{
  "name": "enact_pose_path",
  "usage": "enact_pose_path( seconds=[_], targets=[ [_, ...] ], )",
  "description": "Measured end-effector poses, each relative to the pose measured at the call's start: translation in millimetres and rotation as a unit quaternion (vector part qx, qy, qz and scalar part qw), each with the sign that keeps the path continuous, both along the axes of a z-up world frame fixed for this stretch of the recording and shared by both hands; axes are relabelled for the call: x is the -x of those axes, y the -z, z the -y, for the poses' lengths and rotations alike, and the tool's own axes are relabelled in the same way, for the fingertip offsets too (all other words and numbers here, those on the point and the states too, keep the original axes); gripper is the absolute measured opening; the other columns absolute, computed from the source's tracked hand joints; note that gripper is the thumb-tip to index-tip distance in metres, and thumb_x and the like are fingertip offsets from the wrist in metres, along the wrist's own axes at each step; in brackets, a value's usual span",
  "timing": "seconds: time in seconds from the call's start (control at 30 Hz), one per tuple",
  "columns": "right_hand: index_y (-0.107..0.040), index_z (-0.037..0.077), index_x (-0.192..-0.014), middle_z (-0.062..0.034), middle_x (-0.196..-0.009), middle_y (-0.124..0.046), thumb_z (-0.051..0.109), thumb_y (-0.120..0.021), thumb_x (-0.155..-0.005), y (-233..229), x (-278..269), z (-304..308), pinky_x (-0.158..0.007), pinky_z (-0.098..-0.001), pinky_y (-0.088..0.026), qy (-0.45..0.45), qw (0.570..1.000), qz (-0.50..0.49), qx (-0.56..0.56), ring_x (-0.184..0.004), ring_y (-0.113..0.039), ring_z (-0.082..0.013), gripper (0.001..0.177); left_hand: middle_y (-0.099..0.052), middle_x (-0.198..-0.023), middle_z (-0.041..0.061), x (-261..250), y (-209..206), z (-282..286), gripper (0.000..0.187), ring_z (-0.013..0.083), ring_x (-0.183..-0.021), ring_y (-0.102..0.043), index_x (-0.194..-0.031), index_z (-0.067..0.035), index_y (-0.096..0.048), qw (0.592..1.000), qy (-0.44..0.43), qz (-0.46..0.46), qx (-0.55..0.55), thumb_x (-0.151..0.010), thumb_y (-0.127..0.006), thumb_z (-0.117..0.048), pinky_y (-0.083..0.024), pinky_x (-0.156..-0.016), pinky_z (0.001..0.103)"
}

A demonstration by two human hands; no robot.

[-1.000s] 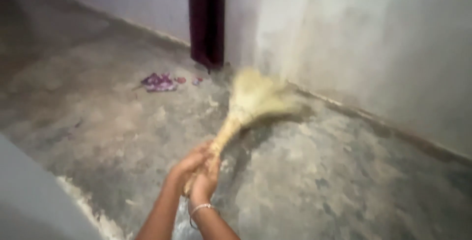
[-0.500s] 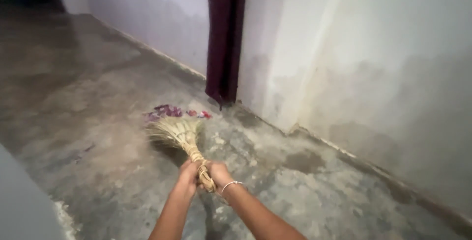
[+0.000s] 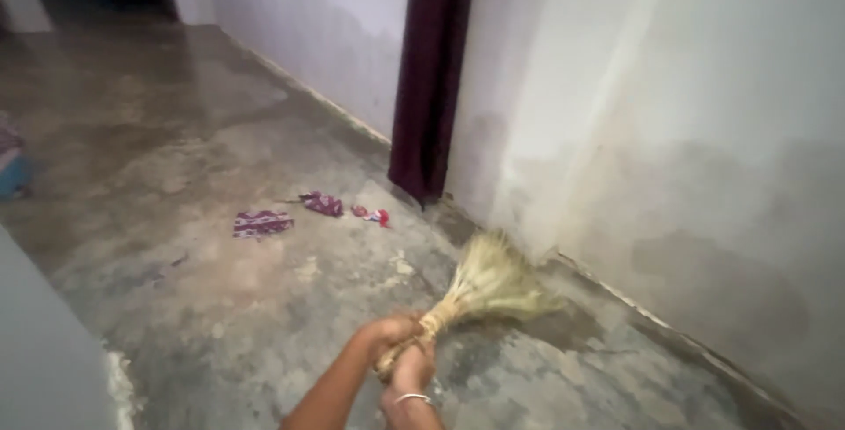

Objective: The person sweeps a concrete floor using a traditional straw broom, moving debris and small pieces of fabric toward a doorway. The camera follows the sweeping motion across the room.

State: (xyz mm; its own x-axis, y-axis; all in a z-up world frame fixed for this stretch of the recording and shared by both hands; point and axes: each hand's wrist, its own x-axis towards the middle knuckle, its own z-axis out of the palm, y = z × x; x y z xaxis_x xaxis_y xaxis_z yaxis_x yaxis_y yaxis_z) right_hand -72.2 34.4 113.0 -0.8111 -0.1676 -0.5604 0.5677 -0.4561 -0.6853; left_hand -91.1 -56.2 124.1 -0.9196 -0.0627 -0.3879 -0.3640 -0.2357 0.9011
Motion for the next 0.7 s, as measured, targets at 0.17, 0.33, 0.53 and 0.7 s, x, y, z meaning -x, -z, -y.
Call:
enact_pose_path(
  seconds=[0.17, 0.33, 0.53, 0.7],
  targets=[
    [-0.065, 0.008, -0.125, -0.0137, -0.103, -0.071, 0.024, -0.052, -0.102, 34, 15, 65, -0.075, -0.0400, -0.058, -0.075, 0.995, -0.060, -0.014, -0.088, -0.070, -0.0245, 0.031, -0.073, -0.103, 0.016, 12, 71, 86, 0.031, 0.0281, -0.090, -0.071, -0.124, 0.002, -0.062, 0.992, -0.099, -0.005, -0.079, -0.097, -0.054, -0.011, -0.059, -0.082, 0.043],
    [-0.068, 0.007, -0.121, -0.0132, -0.092, -0.072, 0.014, -0.046, -0.099, 18, 63, 128, -0.064, -0.0434, -0.059, -0.284, 0.949, -0.127, -0.060, -0.074, -0.070, -0.0252, 0.032, -0.072, -0.100, 0.018, 47, 95, 169, 0.028, 0.0319, -0.087, -0.070, -0.118, 0.001, -0.062, 0.948, -0.277, 0.002, -0.157, -0.097, -0.054, -0.016, -0.058, -0.079, 0.048],
    [-0.066, 0.011, -0.125, -0.0091, -0.083, -0.068, 0.021, -0.051, -0.100, -35, 109, 130, -0.052, -0.0405, -0.050, -0.323, 0.914, -0.238, -0.062, -0.063, -0.062, -0.0235, 0.031, -0.068, -0.091, 0.014, 115, 62, 177, 0.023, 0.0255, -0.076, -0.067, -0.111, 0.006, -0.064, 0.908, -0.398, -0.132, 0.008, -0.092, -0.058, -0.006, -0.056, -0.067, 0.045],
    [-0.066, 0.006, -0.130, -0.0041, -0.094, -0.078, 0.027, -0.055, -0.108, 45, 103, 178, -0.069, -0.0322, -0.059, -0.060, 0.921, -0.350, -0.160, -0.081, -0.073, -0.0146, 0.033, -0.067, -0.090, 0.009, 109, 58, 199, 0.029, 0.0226, -0.078, -0.067, -0.117, -0.009, -0.064, 0.976, -0.175, -0.114, -0.069, -0.088, -0.062, -0.007, -0.058, -0.069, 0.040]
  ],
)
